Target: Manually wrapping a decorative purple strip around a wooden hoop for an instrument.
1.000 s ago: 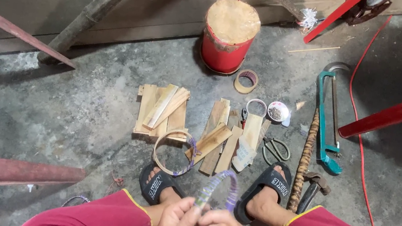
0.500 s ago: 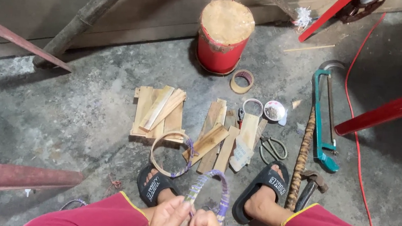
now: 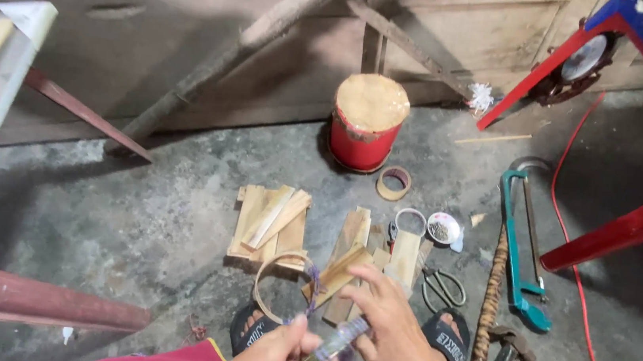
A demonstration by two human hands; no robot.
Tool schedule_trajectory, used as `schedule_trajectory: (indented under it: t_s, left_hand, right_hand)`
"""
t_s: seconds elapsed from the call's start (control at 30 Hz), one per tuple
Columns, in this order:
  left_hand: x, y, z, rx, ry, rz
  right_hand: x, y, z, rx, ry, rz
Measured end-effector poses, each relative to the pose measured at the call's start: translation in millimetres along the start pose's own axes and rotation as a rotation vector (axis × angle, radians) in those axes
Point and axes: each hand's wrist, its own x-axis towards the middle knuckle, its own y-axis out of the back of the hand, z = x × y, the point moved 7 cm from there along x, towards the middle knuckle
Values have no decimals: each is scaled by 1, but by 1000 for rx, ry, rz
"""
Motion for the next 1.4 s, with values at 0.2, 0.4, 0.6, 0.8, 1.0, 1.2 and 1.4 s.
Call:
schedule_trajectory:
  t_s: [0.2, 0.4, 0.6, 0.8, 1.0, 1.2, 1.4]
  left_hand:
    - [-3, 14, 3, -381, 26, -50]
    - [18, 36, -12, -298, -103, -4]
    - [20, 34, -18, -462, -49, 49]
    - [20, 33, -22, -773, -81, 87]
    - [10, 37, -19, -771, -188, -21]
    - [25, 76, -35, -605, -167, 27]
    - [15, 67, -25, -588, -194, 100]
  right_hand:
    - [-9, -2, 71, 89, -416, 50]
    - [-23, -29, 100, 189, -609, -28]
    - [-25, -60, 136, 404, -612, 14]
    - [-29, -56, 142, 786, -799, 170]
    - [-34, -57, 137, 808, -794, 156]
    - [-35, -63, 125, 920, -809, 132]
    - [-40, -71, 126, 886, -695, 75]
